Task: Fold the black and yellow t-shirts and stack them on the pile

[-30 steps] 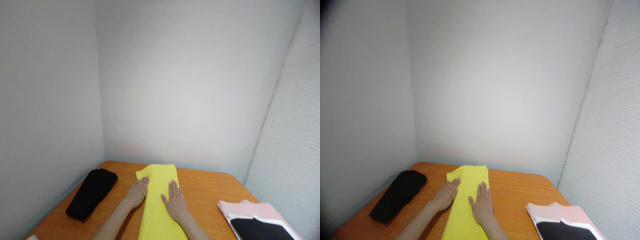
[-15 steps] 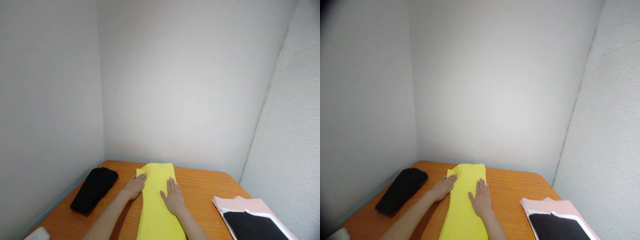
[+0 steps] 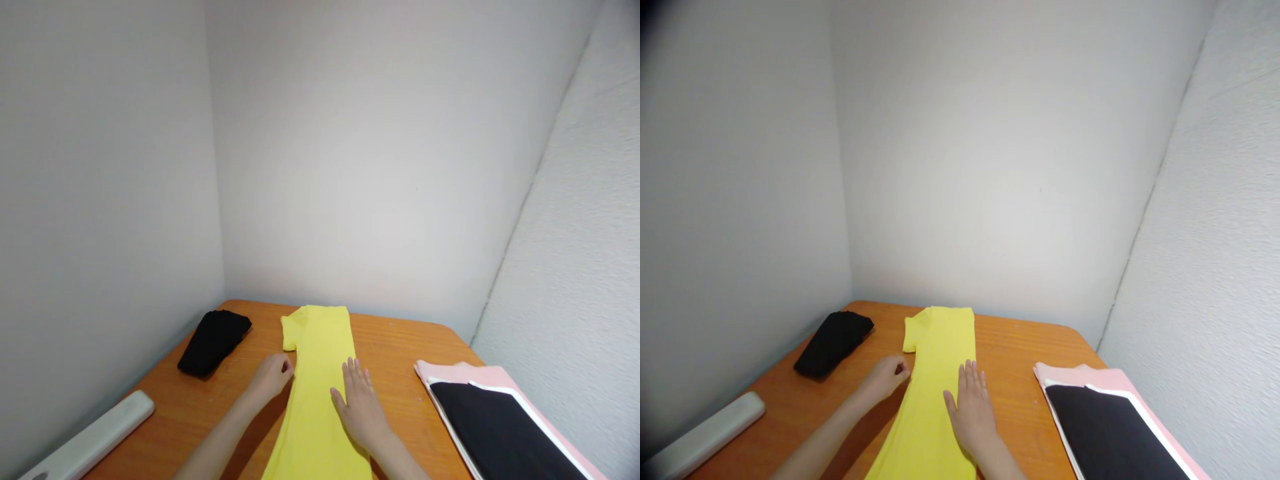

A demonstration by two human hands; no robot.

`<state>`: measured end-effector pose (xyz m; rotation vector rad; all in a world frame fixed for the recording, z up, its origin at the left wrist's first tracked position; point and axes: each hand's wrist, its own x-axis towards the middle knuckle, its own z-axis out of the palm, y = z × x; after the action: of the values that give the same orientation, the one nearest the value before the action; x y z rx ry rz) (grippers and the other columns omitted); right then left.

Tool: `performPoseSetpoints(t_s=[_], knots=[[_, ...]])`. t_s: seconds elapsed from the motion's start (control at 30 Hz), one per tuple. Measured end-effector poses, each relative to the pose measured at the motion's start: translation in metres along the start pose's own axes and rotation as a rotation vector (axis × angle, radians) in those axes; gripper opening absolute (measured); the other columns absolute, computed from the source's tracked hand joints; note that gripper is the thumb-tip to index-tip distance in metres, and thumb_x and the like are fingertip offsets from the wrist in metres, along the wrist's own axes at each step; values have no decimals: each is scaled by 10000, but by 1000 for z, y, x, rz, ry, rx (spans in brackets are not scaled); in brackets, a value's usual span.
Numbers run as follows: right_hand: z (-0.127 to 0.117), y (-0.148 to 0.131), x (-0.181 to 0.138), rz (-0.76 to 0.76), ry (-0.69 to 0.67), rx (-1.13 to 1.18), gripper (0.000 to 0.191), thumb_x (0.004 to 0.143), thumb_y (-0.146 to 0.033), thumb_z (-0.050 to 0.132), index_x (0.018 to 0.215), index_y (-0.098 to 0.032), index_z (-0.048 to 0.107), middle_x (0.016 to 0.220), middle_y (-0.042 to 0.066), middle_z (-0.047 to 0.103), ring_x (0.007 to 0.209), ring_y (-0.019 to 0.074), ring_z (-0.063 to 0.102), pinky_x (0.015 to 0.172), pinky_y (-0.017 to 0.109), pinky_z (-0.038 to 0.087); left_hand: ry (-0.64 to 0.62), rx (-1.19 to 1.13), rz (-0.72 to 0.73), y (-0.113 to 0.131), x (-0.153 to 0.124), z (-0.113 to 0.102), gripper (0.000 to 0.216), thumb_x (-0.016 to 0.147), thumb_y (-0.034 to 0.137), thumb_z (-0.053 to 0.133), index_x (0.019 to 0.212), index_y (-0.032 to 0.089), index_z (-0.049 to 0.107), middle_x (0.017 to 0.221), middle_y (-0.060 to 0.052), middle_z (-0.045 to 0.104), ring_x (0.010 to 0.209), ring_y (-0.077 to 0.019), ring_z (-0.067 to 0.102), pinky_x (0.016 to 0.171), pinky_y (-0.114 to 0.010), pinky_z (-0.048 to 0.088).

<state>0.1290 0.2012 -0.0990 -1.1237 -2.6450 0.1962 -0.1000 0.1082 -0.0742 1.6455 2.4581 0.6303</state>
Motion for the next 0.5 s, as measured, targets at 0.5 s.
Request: performPoseSetpoints(t_s=[0.5], knots=[[10, -14, -32, -5, -50, -27, 762, 941, -573, 212, 1458, -14, 221, 1542, 152, 133, 1438, 271, 53, 1172, 452, 58, -8, -161, -261, 22, -2, 26, 122, 827, 144, 477, 716, 195, 474, 692, 22, 573, 698, -142, 562, 599, -219, 364]])
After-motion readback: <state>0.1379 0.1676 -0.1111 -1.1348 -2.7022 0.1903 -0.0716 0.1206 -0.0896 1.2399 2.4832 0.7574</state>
